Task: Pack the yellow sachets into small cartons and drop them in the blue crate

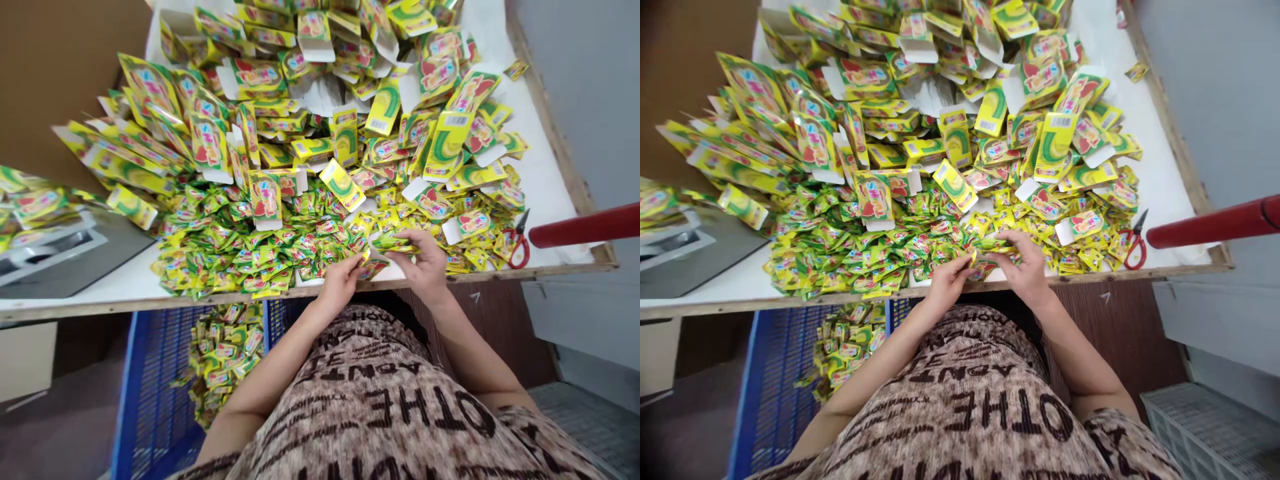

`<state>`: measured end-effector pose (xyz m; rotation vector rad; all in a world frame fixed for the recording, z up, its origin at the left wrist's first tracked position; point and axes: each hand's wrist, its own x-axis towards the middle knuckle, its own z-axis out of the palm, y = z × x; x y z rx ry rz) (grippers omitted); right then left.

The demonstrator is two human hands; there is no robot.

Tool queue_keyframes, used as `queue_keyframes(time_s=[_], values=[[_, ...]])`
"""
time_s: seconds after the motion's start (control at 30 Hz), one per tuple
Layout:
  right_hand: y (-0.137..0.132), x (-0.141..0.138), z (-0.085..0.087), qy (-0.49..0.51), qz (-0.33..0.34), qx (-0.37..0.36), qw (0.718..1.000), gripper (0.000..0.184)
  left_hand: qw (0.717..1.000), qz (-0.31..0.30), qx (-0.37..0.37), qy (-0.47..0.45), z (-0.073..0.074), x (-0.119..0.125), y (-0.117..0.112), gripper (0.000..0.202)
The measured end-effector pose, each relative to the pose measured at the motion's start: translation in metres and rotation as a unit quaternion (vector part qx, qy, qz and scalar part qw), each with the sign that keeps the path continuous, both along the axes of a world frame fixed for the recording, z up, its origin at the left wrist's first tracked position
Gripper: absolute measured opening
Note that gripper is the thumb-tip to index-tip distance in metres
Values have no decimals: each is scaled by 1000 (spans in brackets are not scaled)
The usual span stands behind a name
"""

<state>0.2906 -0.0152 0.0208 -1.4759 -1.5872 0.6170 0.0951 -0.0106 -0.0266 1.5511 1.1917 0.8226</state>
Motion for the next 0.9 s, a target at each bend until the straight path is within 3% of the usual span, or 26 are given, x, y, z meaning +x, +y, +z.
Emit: queue_keyframes(time_s=[0.23,0.5,0.63,0.73,0.9], values=[[18,-3,-12,-133,115,16,984,16,1000,16,-23,-8,-4,0,1,29],[28,-11,22,-247,175,-38,952,11,999,11,-34,-15,-6,1,1,26],[36,-18,28,-302,236,-39,923,14,996,-15,-53,-66,-6,1,6,26],[44,-19,28,-300,303,-21,904,17,989,-20,-69,-132,-4,5,11,26],[46,-15,17,-228,285,20,931,23,974,-20,-109,-200,2,14,10,26]])
